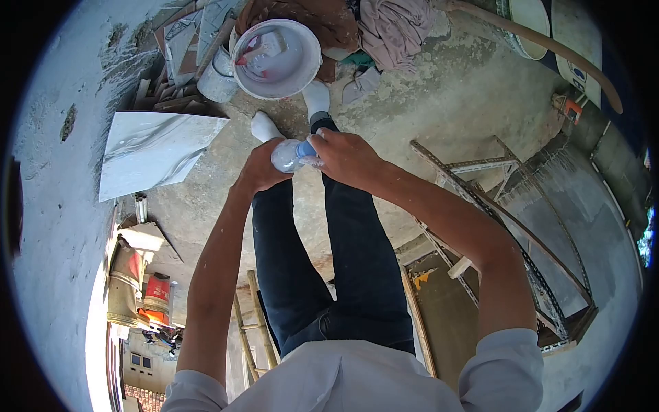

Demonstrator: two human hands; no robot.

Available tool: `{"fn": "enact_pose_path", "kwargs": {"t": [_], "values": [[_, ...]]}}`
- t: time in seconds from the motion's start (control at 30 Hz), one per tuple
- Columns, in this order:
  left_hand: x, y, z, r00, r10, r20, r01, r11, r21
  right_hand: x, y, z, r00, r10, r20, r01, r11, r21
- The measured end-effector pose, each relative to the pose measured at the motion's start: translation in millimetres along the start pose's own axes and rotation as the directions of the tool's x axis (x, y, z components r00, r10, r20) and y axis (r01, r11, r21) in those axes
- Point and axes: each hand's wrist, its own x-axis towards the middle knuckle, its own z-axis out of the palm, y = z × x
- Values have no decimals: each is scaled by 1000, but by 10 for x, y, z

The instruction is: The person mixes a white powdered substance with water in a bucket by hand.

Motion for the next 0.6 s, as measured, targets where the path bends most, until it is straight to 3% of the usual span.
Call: {"fn": "enact_pose_path", "kwargs": {"t": [0.07,0.17,0.27,0.3,0.37,0.4,0.47,0.5,0.53,0.6], "values": [[-14,72,49,999,-29,-42,29,1000,6,68,-6,-10,993,82,88,-80,996,-25],[-27,133,114,992,13,-128,-13,1000,6,90,-2,74,994,108,-26,-109,992,-58],[-20,121,214,973,36,-230,-13,995,99,159,1,86,929,341,145,-343,939,-10],[-11,122,255,966,16,-257,17,992,124,191,63,147,857,452,246,-495,855,154],[6,138,314,949,-20,-314,78,982,171,282,148,229,666,566,486,-745,536,397],[11,121,340,946,-15,-325,86,975,206,273,176,257,513,589,624,-858,355,371],[5,98,369,938,-5,-346,107,955,277,193,117,286,719,585,375,-680,704,204],[5,70,359,951,5,-308,68,972,226,133,79,310,811,526,256,-559,826,74],[10,68,312,963,17,-270,31,985,172,58,51,327,930,365,45,-367,930,27],[18,55,264,982,57,-182,-33,990,137,-13,127,324,989,114,-95,-117,993,-29]]}}
